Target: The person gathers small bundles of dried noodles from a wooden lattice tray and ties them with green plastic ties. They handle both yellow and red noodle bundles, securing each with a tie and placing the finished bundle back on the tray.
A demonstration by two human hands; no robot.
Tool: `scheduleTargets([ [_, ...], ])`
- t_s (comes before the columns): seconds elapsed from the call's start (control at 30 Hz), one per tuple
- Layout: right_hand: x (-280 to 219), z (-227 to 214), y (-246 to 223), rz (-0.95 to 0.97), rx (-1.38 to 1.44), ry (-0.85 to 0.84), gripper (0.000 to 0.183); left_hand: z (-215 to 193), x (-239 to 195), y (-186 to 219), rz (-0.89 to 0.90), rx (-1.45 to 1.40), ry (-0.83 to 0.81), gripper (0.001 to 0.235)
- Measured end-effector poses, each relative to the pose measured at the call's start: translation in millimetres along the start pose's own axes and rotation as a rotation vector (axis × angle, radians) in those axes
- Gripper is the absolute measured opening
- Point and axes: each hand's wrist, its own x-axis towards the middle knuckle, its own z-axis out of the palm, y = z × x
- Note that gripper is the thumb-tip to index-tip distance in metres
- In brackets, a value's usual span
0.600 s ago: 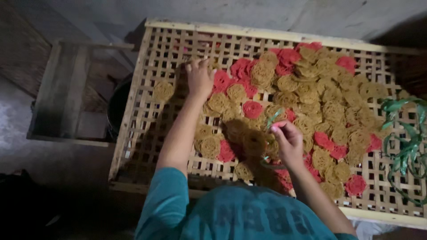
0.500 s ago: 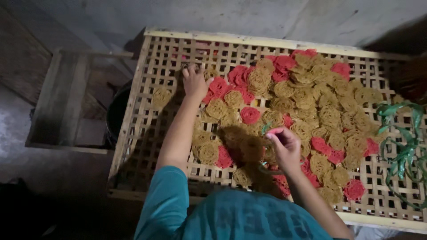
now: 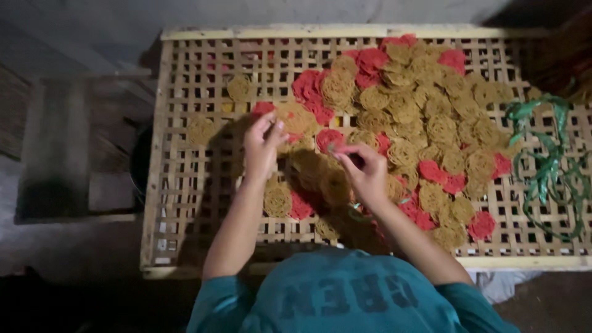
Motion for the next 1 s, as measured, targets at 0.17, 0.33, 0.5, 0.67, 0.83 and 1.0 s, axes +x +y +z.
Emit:
scheduleTargets([
  [0.17, 6.0, 10.5, -20.5, -0.111, -0.179, -0.048, 0.010, 28.1, -69.6, 25.6, -0.061, 0.097, -0.061, 0.039],
  [0.33, 1.2, 11.6, -25.6, -0.332, -0.355, -0.075, 0.014, 40.4, -101.5, 40.7, 0.042, 0.261, -0.106, 0.037],
  [0.5, -5.2, 11.1, -22.7, -0.379, -0.403, -0.075, 0.021, 47.2, -112.8, 47.5, 0.269, 0.426, -0.145, 0.029],
  [0.67, -9.7, 5.1, -25.0, -0.050, -0.057, -0.113, 0.030, 39.5, -115.5, 53.0, 0.063, 0.519, -0.289, 0.034],
  [0.83, -22.7, -0.5, -28.8, -0.008, -0.122, -0.161, 0.034, 47.4, -116.7, 49.3, 0.286, 0.413, -0.224, 0.027],
  [1.0, -21.3, -17.9, -19.6, -0.225, -0.024, -0.287, 0.025, 55.4, -112.7, 55.8, 0.341, 0.485, -0.168, 0.012],
])
